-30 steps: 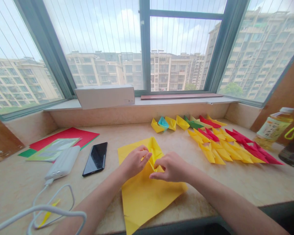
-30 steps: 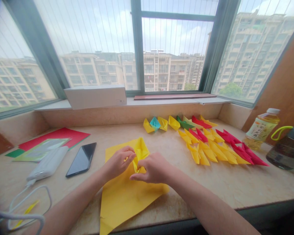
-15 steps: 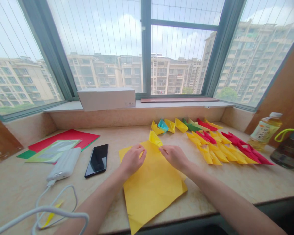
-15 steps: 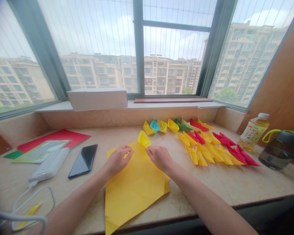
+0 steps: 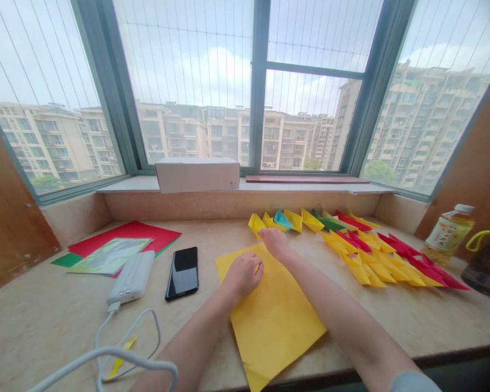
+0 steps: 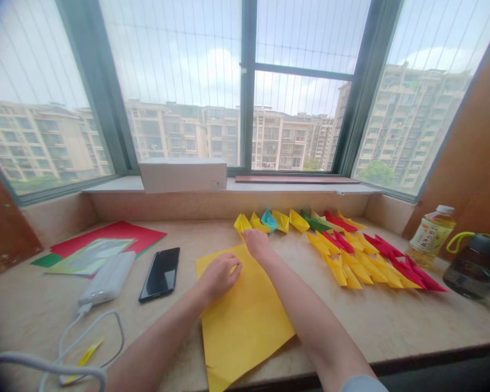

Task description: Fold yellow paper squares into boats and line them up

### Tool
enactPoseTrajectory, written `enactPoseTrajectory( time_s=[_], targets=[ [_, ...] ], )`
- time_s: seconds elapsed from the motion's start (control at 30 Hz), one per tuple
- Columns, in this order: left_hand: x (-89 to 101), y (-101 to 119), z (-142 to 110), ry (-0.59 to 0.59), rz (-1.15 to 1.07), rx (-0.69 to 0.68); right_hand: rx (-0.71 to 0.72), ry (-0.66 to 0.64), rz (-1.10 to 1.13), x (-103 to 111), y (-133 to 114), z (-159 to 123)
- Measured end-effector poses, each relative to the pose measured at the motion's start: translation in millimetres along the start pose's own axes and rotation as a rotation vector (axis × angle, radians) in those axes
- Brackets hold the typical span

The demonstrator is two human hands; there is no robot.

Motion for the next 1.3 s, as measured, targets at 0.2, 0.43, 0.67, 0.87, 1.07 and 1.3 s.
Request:
enactPoseTrajectory(
  time_s=[0.2, 0.43, 0.67, 0.87, 1.07, 1.3],
  targets=[
    [-2.6, 3, 0, 0.007, 0.014, -0.016, -0.063, -0.054, -0.048, -18, -3, 18],
    [-2.8, 7, 1, -0.001, 0.008, -0.037, -0.059, -0.06, -0.073, -17, -3, 31],
    [-2.2, 3, 2, -0.009, -0.001, -0.031, 0.014, 0.04, -0.029, 17, -12, 13],
    [-1.0, 0, 3, -0.005, -0.016, -0.014, 0.191, 0.144, 0.043, 60, -27, -66],
    [0.7, 4, 3, -0.014, -0.052, -0.04, 0.714, 0.271, 0.111, 86, -56, -200],
    [-2.5, 2, 2, -0.027, -0.035, 0.012, 0.385, 0.236, 0.105, 73, 18, -141]
  ],
)
Point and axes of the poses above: each hand's wrist, its own z-axis towards the middle knuckle, its own x-axis out of the back of the hand, y = z × x, the point moved 10 cm from there along z, towards the middle knuckle, and after that the axes turned 7 degrees about z, right-handed, at the moved point
